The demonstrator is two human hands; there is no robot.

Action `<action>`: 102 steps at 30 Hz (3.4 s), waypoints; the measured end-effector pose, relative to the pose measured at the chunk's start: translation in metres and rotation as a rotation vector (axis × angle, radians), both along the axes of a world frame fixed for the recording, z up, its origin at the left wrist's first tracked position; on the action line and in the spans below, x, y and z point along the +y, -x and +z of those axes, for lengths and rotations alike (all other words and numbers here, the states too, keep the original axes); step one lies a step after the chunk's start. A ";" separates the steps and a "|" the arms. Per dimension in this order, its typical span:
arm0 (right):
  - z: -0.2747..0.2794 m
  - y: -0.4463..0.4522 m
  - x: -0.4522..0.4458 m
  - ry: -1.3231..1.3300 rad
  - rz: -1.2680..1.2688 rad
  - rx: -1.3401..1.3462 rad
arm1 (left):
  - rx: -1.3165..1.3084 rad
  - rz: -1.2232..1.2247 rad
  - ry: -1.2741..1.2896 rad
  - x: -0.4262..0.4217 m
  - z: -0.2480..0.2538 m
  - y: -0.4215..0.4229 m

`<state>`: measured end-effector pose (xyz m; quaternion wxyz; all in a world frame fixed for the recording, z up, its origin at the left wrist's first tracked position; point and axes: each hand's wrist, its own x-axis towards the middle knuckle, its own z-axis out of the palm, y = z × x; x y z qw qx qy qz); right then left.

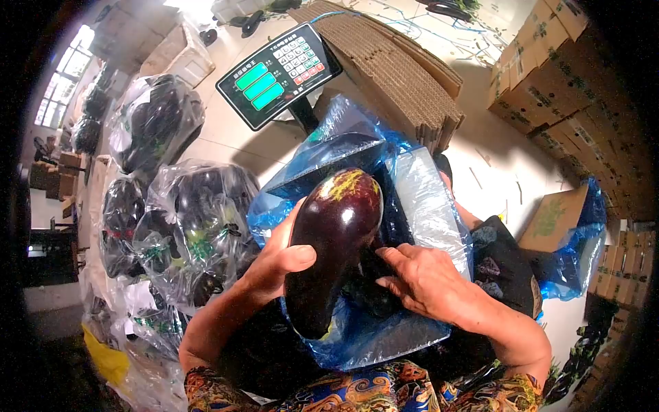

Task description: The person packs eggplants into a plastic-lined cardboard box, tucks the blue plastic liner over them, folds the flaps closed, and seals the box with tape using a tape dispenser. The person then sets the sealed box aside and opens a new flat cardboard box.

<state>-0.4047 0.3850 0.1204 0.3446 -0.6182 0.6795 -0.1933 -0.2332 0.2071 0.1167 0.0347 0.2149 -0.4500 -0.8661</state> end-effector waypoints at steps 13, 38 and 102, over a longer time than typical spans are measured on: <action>-0.018 -0.008 0.008 -0.030 0.046 0.095 | 0.053 -0.084 0.020 0.001 -0.001 0.001; -0.052 -0.032 -0.014 -0.321 -0.126 0.046 | -0.372 0.384 0.910 -0.006 0.009 -0.194; -0.098 -0.134 -0.150 0.149 0.746 0.724 | -0.527 0.710 0.665 -0.038 -0.067 -0.251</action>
